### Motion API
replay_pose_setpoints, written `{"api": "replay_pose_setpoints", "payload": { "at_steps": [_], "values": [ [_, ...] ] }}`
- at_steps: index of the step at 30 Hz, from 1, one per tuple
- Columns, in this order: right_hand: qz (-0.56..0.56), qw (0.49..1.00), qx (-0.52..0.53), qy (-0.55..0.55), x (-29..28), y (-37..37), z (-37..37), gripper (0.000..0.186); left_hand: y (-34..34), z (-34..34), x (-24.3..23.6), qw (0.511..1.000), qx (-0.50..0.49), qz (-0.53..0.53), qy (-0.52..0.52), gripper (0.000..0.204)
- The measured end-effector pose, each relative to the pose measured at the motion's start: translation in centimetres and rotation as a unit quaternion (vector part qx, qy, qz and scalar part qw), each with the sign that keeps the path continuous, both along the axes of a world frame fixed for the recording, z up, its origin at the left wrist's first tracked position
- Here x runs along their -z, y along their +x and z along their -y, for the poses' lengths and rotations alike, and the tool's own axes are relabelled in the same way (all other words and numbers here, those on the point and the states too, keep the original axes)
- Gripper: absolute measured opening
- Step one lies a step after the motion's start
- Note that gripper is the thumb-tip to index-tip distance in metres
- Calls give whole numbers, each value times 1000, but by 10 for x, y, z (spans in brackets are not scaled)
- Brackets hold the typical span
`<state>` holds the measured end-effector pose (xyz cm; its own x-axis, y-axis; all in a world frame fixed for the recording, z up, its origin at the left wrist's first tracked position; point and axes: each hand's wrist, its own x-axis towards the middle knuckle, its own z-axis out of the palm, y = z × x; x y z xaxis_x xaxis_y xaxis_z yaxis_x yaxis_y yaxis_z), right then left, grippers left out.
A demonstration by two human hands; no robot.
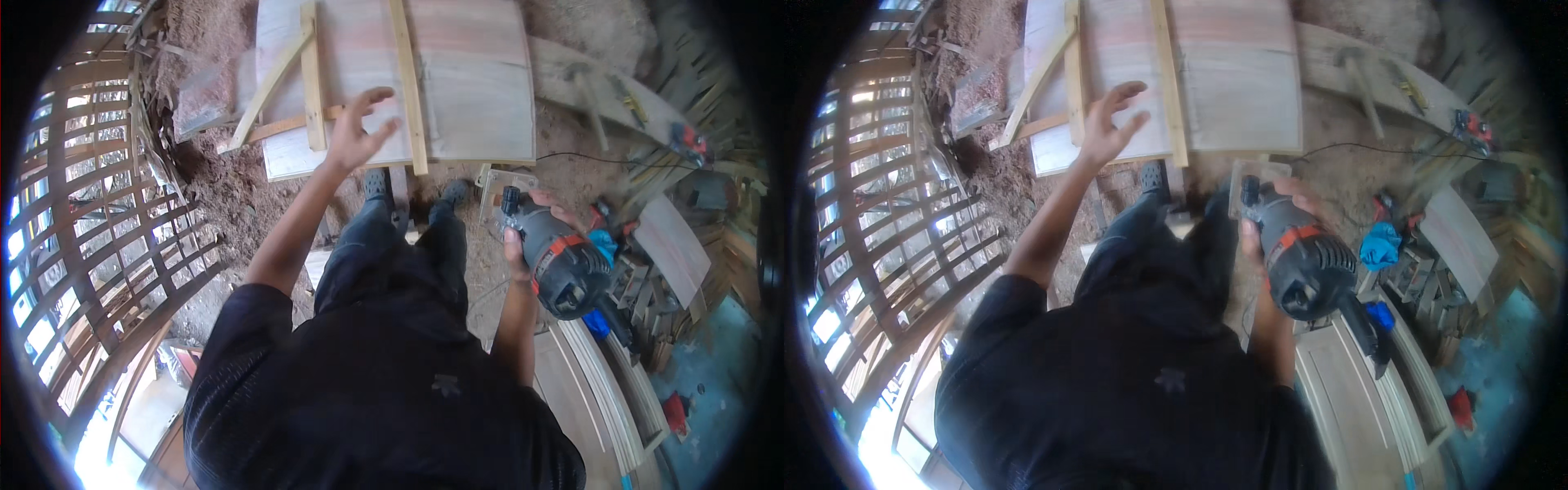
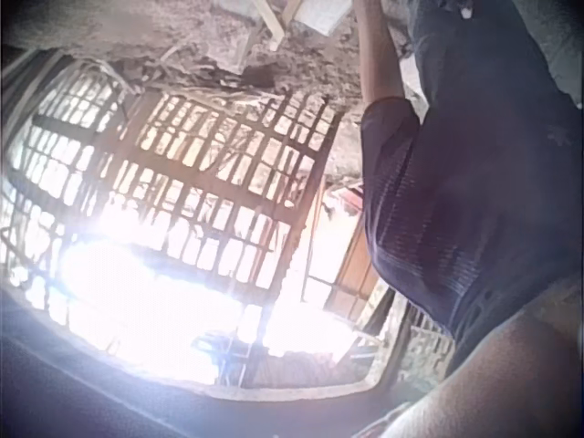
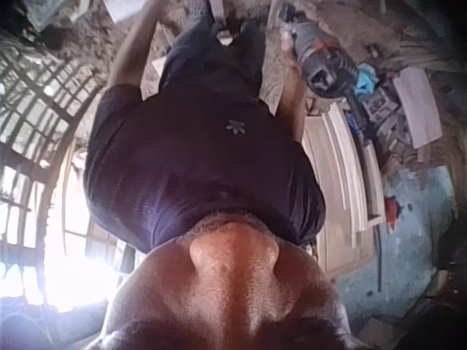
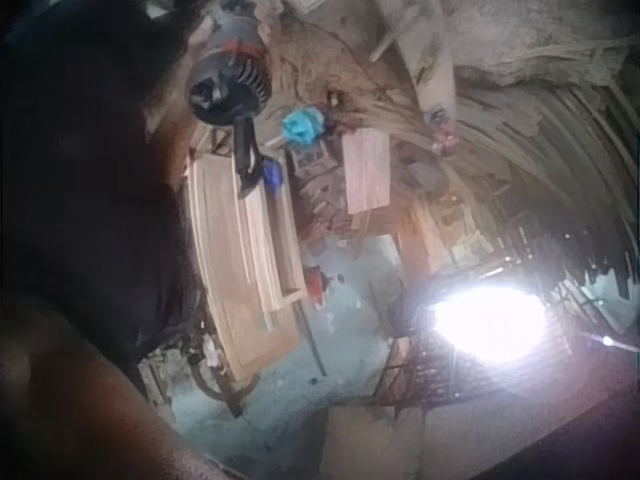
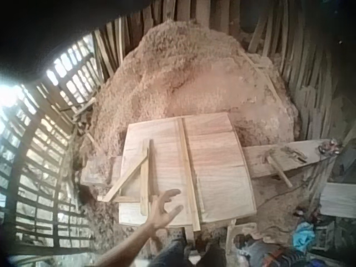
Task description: Measuring, hammering, and routing wooden panels in a workshop environment.
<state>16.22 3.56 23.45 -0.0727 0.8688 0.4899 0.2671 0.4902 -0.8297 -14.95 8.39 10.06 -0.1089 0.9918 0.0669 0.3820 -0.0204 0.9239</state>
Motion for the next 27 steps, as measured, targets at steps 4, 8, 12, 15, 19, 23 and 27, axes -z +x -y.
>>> {"api": "replay_pose_setpoints", "payload": {
  "at_steps": [4, 8, 12, 15, 19, 23, 27],
  "values": [
    [58, 997, -10, -48, 30, -10, 1, 64, 7, -46, 60, 990, -37, -134, 37, 74],
    [2, 998, -32, -52, 70, -19, -7, 63, 22, -95, 90, 928, -137, -326, 113, 77],
    [40, 997, -19, -63, 100, -32, -17, 62, 33, -118, 94, 916, -144, -357, 110, 69],
    [32, 996, -45, -69, 134, -45, -32, 63, 34, -120, 101, 946, -88, -313, 15, 80],
    [29, 995, -62, -73, 173, -59, -47, 64, 31, -123, 106, 945, -93, -312, 13, 83],
    [61, 993, -77, -67, 182, -61, -54, 67, 31, -121, 115, 946, -108, -303, 31, 82],
    [145, 981, -123, -43, 188, -54, -66, 66, 30, -121, 119, 953, -118, -270, 71, 78]
  ]
}}
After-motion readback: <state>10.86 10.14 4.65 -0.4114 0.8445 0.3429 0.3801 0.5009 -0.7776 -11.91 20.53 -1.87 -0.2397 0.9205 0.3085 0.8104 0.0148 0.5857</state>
